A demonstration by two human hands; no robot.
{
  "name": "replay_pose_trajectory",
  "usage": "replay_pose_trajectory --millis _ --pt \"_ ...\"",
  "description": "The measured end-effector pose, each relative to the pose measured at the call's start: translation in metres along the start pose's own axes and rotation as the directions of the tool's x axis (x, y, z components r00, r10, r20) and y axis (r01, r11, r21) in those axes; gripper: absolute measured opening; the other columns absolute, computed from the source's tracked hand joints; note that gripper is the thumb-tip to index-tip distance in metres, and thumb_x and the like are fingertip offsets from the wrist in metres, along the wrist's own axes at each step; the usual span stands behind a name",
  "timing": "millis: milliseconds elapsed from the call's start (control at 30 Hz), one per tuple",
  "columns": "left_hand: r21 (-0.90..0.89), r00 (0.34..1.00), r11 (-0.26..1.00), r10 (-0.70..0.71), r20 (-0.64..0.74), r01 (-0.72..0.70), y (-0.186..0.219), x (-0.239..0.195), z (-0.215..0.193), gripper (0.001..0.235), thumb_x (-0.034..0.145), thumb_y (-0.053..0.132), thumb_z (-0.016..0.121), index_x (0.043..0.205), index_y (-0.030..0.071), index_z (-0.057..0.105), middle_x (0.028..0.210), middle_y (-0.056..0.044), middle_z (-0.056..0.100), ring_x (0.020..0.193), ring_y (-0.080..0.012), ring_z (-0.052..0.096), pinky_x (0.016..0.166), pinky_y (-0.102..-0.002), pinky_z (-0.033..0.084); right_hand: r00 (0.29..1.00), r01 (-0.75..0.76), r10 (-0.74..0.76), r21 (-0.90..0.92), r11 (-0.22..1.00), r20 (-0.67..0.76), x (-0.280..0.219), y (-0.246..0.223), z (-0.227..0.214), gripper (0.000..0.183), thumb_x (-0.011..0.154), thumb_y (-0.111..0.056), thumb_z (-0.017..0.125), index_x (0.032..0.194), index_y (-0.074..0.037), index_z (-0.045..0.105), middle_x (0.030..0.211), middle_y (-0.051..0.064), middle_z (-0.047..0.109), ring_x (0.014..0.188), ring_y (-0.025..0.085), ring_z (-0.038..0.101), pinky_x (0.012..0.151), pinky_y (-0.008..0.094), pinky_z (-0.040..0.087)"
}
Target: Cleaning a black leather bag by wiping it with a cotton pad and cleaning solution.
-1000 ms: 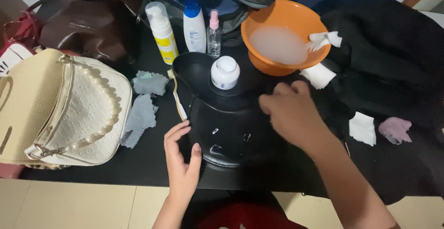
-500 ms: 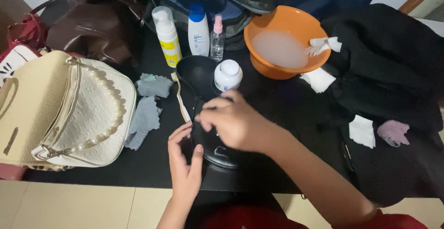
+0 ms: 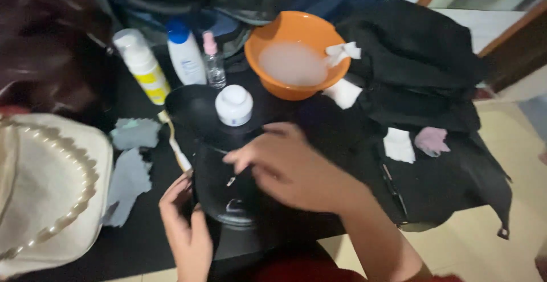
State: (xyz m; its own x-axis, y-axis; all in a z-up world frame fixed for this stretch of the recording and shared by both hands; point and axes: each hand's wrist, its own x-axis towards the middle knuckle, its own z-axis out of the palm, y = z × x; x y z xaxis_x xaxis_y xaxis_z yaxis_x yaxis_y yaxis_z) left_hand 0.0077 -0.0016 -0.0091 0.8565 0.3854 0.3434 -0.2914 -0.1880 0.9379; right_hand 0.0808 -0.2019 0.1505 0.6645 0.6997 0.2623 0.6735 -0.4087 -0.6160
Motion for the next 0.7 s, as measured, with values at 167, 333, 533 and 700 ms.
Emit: replay_pose_trajectory --millis 167,333,533,700 --pt "0.115 1.000 0.993 0.000 -0.013 0.002 0.013 0.001 0.006 0.044 0.088 -0.005 0.045 0.130 -0.005 0.059 0.139 -0.021 0.061 0.133 -0.0300 0.057 0.117 -0.038 0.043 0.783 -0.418 0.352 -0.016 0.908 -0.512 -0.095 0.070 -0.044 0.033 0.093 0.002 0.054 0.118 -0.013 0.070 0.120 0.003 0.073 0.110 0.018 0.068 0.101 0.034 0.048" --pt "0.227 0.998 0.973 0.046 -0.043 -0.035 0.029 0.000 0.020 0.047 0.086 -0.007 0.045 0.128 -0.007 0.065 0.136 -0.022 0.065 0.130 -0.0299 0.060 0.114 -0.036 0.043 0.333 -0.789 0.565 0.105 0.605 -0.755 -0.191 0.116 -0.069 0.031 0.099 -0.006 0.052 0.125 -0.009 0.068 0.130 0.012 0.070 0.122 0.031 0.065 0.101 0.045 0.050" --pt "0.062 0.928 0.966 -0.224 -0.298 0.253 0.042 0.001 0.041 0.058 0.085 -0.001 0.046 0.143 -0.003 0.050 0.139 -0.024 0.060 0.121 -0.0310 0.060 0.101 -0.034 0.047 0.476 -0.785 0.406 -0.169 0.596 -0.780 -0.235 0.146 -0.062 0.036 0.088 -0.007 0.064 0.120 -0.016 0.076 0.126 0.005 0.074 0.121 0.027 0.065 0.110 0.041 0.040" --pt "0.095 0.955 0.978 0.205 -0.216 -0.188 -0.026 -0.012 0.013 0.072 0.090 -0.014 0.047 0.157 -0.007 0.023 0.156 -0.046 0.038 0.141 -0.0531 0.047 0.109 -0.052 0.043 0.525 -0.830 0.597 -0.212 0.515 -0.607 -0.237 0.170 -0.044 0.041 0.095 -0.028 0.066 0.136 -0.020 0.068 0.127 0.007 0.071 0.118 0.033 0.060 0.100 0.049 0.034"
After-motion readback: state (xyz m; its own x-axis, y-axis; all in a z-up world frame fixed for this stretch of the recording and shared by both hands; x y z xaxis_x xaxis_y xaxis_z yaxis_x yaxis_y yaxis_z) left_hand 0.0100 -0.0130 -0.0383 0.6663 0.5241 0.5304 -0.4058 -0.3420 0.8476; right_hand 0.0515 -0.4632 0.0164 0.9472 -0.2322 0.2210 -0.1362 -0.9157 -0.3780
